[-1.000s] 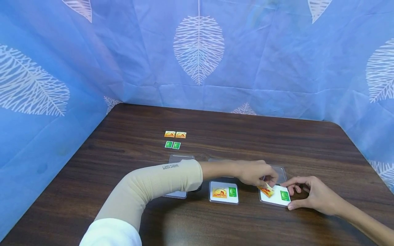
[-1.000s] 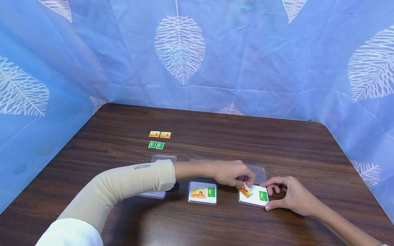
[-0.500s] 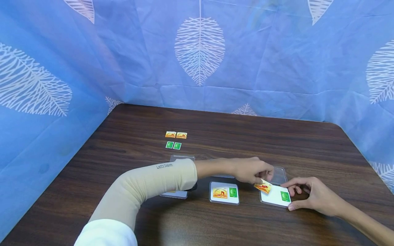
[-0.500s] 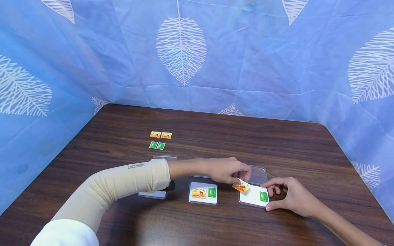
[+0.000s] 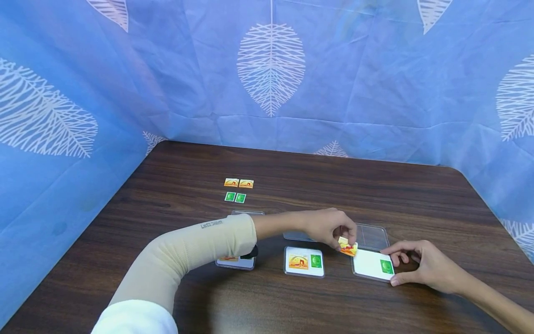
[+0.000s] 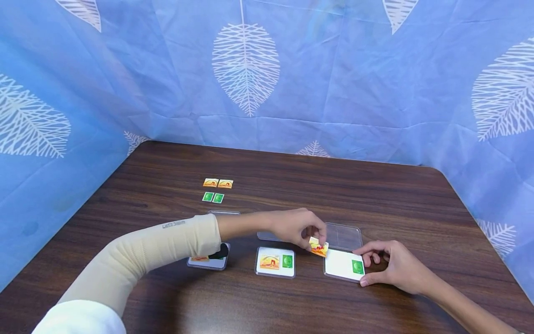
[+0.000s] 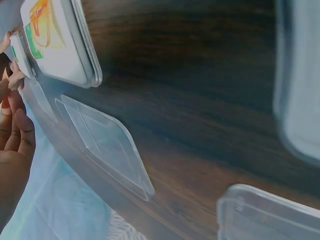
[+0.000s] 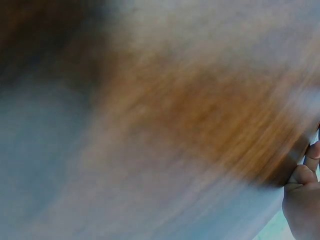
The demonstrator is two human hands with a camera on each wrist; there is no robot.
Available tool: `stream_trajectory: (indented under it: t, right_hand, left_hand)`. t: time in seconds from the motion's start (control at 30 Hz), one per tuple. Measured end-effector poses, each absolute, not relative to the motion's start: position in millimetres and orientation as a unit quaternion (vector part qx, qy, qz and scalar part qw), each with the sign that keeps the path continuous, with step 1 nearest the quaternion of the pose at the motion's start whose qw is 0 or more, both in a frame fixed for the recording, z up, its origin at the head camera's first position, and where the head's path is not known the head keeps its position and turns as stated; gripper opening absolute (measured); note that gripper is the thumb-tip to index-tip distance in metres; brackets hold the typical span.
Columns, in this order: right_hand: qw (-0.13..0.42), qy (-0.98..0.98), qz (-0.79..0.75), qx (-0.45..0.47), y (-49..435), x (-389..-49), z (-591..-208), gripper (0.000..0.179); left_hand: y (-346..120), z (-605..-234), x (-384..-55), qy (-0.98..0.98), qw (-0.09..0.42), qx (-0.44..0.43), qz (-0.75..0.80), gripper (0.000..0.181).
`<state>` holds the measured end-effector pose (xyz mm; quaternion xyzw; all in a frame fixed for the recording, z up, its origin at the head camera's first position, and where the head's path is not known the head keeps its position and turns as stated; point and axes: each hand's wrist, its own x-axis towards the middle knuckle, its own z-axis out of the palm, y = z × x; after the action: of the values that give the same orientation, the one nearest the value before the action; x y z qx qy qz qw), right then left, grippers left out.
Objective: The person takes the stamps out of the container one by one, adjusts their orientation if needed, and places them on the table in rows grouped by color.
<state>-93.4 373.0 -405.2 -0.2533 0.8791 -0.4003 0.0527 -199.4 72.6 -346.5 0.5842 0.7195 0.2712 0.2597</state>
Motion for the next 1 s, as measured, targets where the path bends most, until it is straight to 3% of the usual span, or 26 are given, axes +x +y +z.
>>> stream_trajectory:
  t: [0.53, 1.0]
  right_hand:
    - [0.05, 0.869, -0.412, -0.268, 373, -93, -405, 0.049]
    - [0.048, 0.866, -0.418, -0.27, 374, -94, -406, 0.05]
  left_hand:
    - [38, -347, -212, 0.721, 0.29, 0.52, 0.355, 0.021]
    - [5, -341, -230, 0.761, 0.237, 0.492, 0.35, 0.021]
